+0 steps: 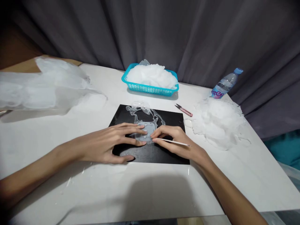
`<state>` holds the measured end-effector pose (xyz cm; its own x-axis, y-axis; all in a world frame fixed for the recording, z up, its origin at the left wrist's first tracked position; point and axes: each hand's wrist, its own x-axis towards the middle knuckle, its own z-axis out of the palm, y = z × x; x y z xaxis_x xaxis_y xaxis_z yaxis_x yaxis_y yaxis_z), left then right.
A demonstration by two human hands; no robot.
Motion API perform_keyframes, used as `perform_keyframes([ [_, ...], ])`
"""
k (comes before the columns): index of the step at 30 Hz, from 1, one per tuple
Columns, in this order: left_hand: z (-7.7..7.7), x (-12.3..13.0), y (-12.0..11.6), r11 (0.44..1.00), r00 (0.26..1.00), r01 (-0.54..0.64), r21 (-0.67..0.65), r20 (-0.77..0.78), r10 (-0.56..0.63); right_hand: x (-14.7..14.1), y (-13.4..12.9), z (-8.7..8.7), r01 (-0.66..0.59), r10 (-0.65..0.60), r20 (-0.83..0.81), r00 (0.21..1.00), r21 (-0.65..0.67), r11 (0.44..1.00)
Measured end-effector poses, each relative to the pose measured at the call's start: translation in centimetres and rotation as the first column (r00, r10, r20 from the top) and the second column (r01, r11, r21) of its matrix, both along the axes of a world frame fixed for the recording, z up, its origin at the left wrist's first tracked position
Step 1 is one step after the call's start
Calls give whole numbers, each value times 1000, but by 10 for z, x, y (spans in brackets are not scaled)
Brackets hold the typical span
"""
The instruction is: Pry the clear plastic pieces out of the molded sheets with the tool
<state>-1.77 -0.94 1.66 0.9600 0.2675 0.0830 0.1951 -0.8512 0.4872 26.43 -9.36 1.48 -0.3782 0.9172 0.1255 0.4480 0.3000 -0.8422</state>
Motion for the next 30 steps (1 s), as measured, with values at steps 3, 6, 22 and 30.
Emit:
perform_keyframes([
  [3, 2, -2, 4, 999, 999, -6, -45, -47, 4, -5, -4, 0, -71, 70, 15, 997, 58, 996],
  [6, 1, -3, 5, 999, 997, -2, -48, -71, -2, -6, -4, -2, -115, 111, 59, 992, 75, 991],
  [22, 0, -2, 8, 999, 990, 24, -41, -136, -29, -10, -7, -10, -122, 113, 85, 990, 106, 987],
  [30, 0, -1, 9, 999, 986, 23, -35, -167, -28, -10, -6, -13, -131, 120, 82, 989, 144, 981],
])
